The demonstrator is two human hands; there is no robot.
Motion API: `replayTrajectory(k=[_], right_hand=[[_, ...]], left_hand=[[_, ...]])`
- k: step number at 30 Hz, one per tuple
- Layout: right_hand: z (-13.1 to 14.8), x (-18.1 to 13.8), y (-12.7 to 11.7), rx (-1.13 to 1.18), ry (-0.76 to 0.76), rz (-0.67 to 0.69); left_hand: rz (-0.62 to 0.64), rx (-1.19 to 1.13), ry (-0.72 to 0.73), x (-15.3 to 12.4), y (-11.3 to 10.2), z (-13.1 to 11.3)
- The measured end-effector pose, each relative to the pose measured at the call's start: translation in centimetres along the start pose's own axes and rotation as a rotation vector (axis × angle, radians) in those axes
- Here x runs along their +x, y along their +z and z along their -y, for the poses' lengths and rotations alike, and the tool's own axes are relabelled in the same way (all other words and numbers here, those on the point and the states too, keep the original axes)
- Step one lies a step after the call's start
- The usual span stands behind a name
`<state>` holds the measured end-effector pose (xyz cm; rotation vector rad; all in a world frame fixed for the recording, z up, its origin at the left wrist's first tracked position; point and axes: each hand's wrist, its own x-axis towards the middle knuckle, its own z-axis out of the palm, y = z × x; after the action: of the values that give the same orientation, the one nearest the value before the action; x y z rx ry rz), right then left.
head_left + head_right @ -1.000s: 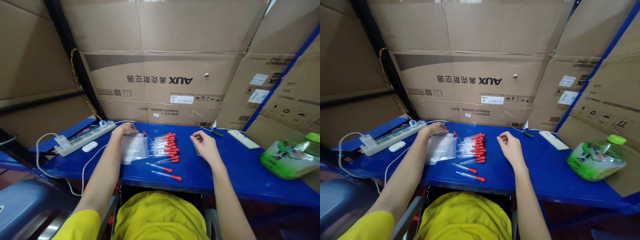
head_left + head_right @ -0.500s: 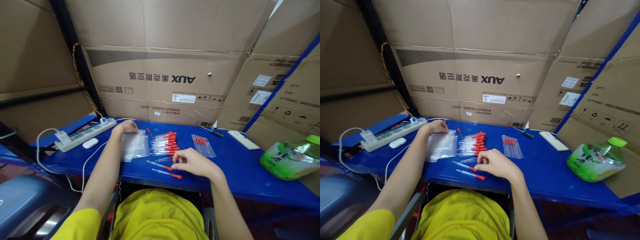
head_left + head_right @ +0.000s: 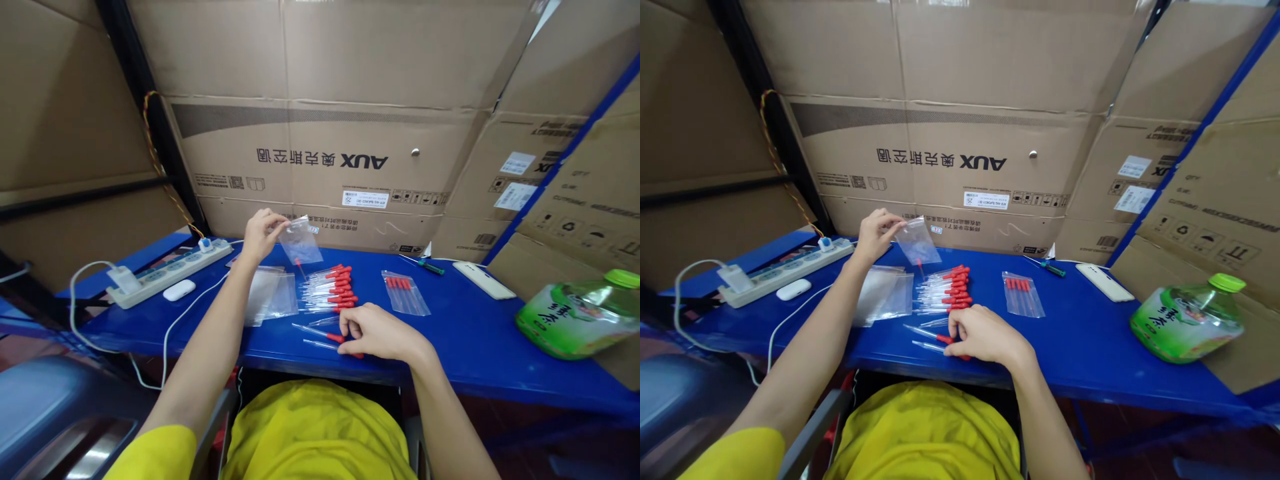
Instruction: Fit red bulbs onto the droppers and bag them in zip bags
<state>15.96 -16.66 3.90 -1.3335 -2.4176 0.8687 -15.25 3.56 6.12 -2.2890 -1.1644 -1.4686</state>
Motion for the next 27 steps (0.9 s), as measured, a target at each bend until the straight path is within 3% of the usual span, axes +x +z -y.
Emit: replayTrajectory(k=[3, 8, 10, 15, 18, 23, 27], right_hand=[[-0.8, 0.7, 0.1, 0.140, -0.034, -0.180], [-1.9, 2.6, 0.1, 0.450, -0.062, -0.785], [-2.1, 3.0, 0.0, 0.549, -0.120, -0.912], [-2.2, 3.1, 0.1, 0.615, -0.226, -0.930], [-2.3, 3.3, 0.3, 0.566, -0.230, -1.014], [-2.1, 3.4, 0.3, 0.648, -0.252, -1.071], [-2.0, 3.3, 0.0, 0.709, -0.225, -1.040]], left_hand=[[-0.033, -0.007, 0.104, -0.2, 1.3, -3.1], [-0.028, 0.032, 0.367, -0.9, 3.1, -8.3], [-0.042, -0.017, 0.469, -1.3, 3.5, -9.9], [-0.034, -0.160, 0.624, -2.2, 4.3, -12.7], [-0.004, -0.280, 0.645, -2.9, 5.1, -13.8], [-0.001, -0.448, 0.564, -3.8, 6.6, -14.9], [0.027, -0.600, 0.390, -4.0, 6.8, -15.3]])
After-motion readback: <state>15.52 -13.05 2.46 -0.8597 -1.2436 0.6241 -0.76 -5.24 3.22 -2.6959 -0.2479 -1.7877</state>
